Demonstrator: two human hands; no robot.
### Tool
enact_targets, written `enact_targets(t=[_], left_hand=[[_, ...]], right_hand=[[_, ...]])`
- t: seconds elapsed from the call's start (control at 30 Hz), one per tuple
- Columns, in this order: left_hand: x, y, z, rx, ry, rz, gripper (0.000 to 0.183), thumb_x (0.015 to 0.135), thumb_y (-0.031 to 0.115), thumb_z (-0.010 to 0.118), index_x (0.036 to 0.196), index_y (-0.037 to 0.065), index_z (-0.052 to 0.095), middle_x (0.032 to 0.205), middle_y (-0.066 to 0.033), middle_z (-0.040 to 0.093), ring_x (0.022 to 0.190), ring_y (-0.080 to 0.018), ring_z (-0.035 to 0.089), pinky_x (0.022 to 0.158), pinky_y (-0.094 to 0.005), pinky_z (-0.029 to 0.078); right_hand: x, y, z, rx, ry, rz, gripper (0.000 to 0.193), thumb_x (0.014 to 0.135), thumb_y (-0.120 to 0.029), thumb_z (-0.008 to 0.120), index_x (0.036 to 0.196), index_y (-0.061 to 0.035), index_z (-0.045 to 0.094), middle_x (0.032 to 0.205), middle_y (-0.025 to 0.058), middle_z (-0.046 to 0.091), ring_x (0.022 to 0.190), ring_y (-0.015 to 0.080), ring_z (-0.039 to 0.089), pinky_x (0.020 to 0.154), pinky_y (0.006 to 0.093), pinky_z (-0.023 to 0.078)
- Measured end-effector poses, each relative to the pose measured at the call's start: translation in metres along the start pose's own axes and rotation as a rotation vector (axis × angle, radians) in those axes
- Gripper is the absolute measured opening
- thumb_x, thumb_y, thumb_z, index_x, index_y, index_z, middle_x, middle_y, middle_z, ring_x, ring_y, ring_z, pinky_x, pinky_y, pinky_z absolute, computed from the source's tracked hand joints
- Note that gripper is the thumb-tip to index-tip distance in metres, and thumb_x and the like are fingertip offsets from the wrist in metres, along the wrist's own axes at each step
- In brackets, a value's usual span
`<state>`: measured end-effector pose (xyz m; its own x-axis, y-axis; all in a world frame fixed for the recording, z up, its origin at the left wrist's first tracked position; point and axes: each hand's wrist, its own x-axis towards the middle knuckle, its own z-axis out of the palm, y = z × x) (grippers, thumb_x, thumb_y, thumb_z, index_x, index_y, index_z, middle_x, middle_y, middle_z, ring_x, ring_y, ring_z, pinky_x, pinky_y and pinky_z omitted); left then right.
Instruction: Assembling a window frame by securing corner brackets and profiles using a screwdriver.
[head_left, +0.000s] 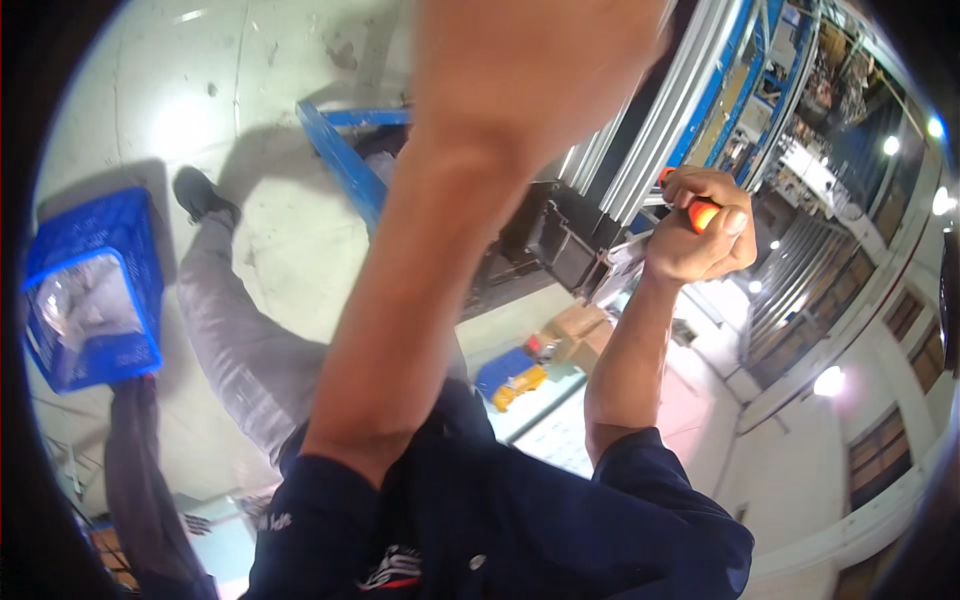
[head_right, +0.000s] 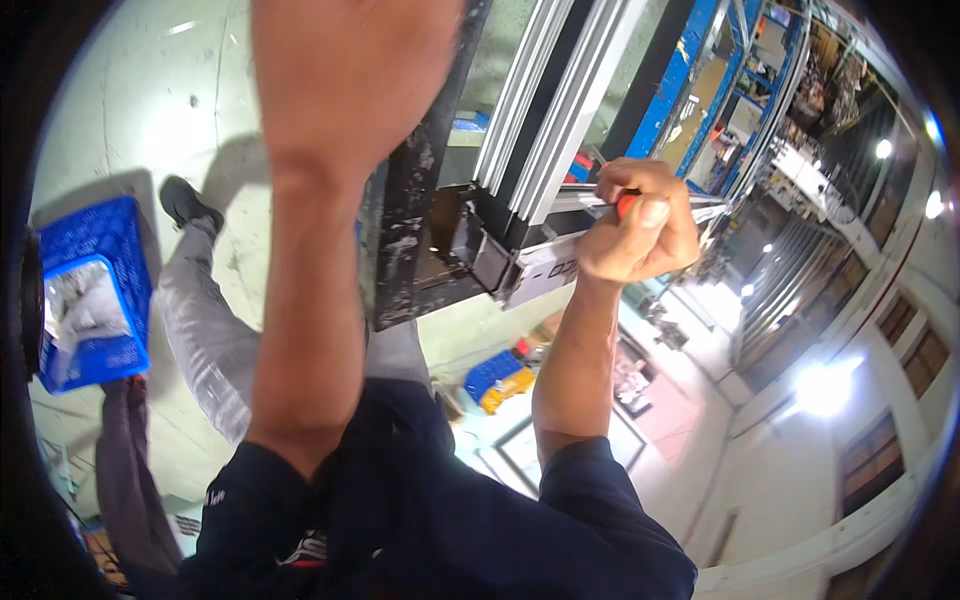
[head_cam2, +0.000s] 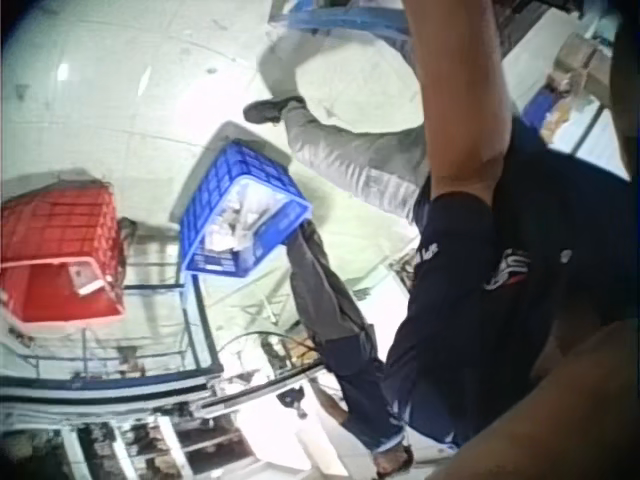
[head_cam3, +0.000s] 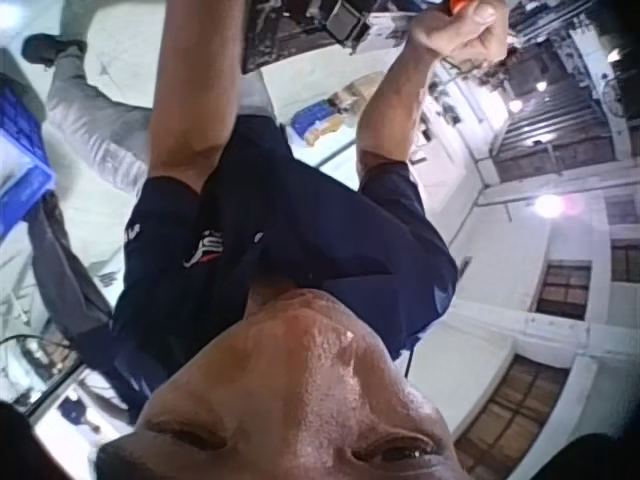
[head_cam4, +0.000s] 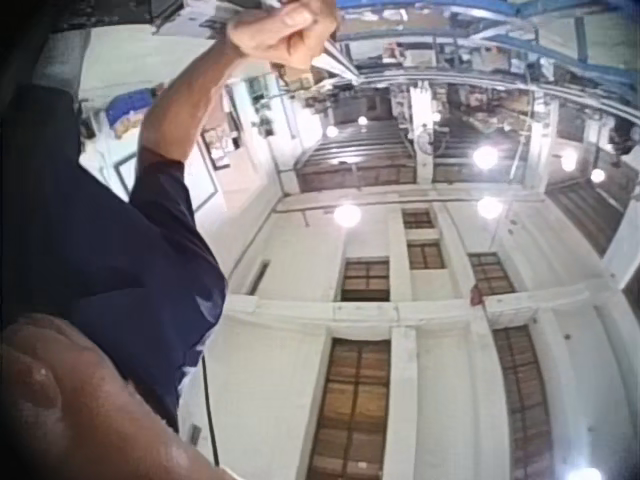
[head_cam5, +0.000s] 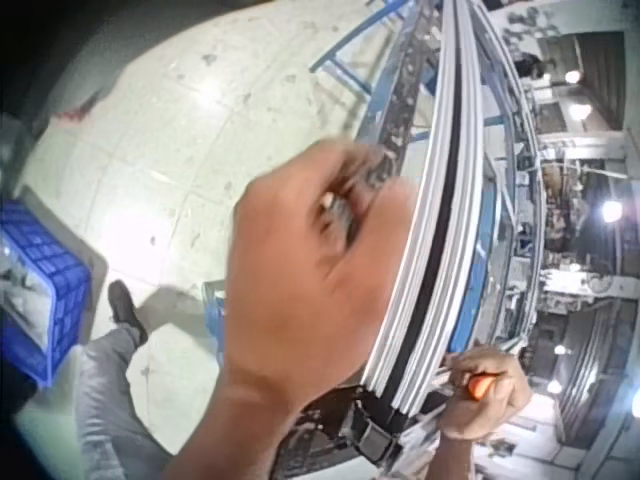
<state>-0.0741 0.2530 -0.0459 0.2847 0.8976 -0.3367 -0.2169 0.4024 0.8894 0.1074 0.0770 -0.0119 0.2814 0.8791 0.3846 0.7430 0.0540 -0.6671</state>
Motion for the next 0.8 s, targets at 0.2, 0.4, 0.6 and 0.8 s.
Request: enact_targets(t=[0.2,0.4,0.6,0.8], left_hand=[[-0.056,-0.017,-0.069,0.412,-0.289,0.192,0.036,0.089,0.011,0.072,0.123,0.003,0.07,0.088,-0.002,0.069,0.07,-0.0113,0.059,0.064,-0.0265,0.047],[-0.021,0.036,-0.003,0.615,-0.804,0.793,0.044,0.073,0.009,0.074,0.117,0.009,0.071,0.115,-0.0103,0.066,0.107,-0.0324,0.058,0.094,-0.0438,0.048],[-0.002,0.024,0.079,0.943,-1.694,1.128,0.046,0.071,0.028,0.083,0.11,0.009,0.07,0.118,-0.0097,0.07,0.118,-0.0302,0.063,0.116,-0.0469,0.042],[-0.005,0.012,0.097,1.065,-1.737,1.246,0.058,0.062,0.056,0.088,0.092,0.01,0.07,0.083,-0.0026,0.07,0.081,-0.0248,0.067,0.078,-0.0409,0.049]], right_hand=[[0.002,-0.006,-0.009,-0.072,0.314,0.226,0.035,0.098,-0.022,0.066,0.075,0.0054,0.065,0.063,0.0051,0.058,0.056,0.0092,0.05,0.053,0.0254,0.037],[0.006,0.003,-0.013,-0.004,0.481,0.366,0.036,0.091,-0.02,0.08,0.066,0.0004,0.063,0.057,-0.0034,0.051,0.057,0.0058,0.04,0.052,0.0256,0.03],[0.014,-0.02,-0.026,-0.273,0.529,0.351,0.011,0.088,-0.009,0.069,0.092,-0.0027,0.061,0.065,0.0016,0.048,0.057,0.0152,0.05,0.058,0.0284,0.044],[0.008,-0.017,-0.038,-0.357,0.783,0.274,0.036,0.089,0.007,0.061,0.124,-0.0028,0.057,0.081,0.0061,0.051,0.07,0.0171,0.054,0.067,0.0304,0.046]])
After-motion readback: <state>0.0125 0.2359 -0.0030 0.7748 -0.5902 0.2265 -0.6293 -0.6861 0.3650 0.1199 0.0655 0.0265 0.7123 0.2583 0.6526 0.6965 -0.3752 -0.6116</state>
